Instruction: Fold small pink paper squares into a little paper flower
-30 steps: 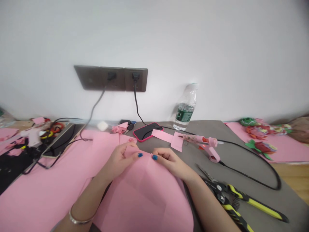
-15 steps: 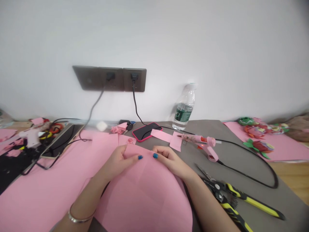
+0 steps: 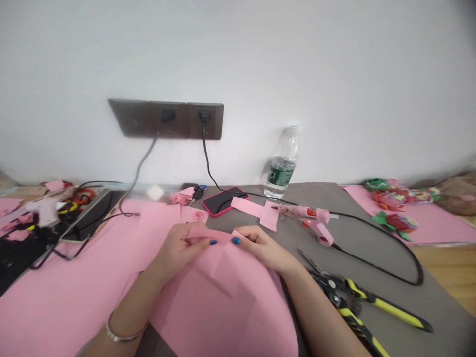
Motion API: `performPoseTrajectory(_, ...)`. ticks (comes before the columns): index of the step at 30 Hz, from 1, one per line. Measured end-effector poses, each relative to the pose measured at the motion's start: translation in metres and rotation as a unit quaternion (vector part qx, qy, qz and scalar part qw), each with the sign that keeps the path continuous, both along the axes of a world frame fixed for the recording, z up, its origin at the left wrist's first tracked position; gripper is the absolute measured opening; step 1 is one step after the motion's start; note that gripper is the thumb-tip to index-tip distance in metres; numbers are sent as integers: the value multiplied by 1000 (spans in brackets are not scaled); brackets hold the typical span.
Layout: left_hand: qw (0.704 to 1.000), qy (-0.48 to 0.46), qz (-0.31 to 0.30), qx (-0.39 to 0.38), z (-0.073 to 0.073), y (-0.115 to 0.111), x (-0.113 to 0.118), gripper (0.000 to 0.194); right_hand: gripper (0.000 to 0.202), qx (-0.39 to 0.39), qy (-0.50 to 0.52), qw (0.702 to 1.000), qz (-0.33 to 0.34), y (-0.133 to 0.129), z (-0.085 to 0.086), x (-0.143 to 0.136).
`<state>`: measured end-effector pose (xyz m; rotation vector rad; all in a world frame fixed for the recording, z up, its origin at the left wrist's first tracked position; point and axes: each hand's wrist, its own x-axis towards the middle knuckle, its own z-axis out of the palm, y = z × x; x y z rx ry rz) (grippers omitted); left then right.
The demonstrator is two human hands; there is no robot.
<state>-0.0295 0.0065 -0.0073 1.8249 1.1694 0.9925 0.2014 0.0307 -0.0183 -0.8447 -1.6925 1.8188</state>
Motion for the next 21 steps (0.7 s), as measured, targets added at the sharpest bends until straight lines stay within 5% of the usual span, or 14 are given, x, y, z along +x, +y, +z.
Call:
performPoseTrajectory(11, 983, -32, 36, -177, 2, 1, -9, 25, 41, -54, 26, 998, -9, 1, -5, 5)
performPoseTrajectory(21, 999, 25, 37, -28, 9, 0, -10, 23, 38, -62, 34, 997, -14, 1, -3, 5)
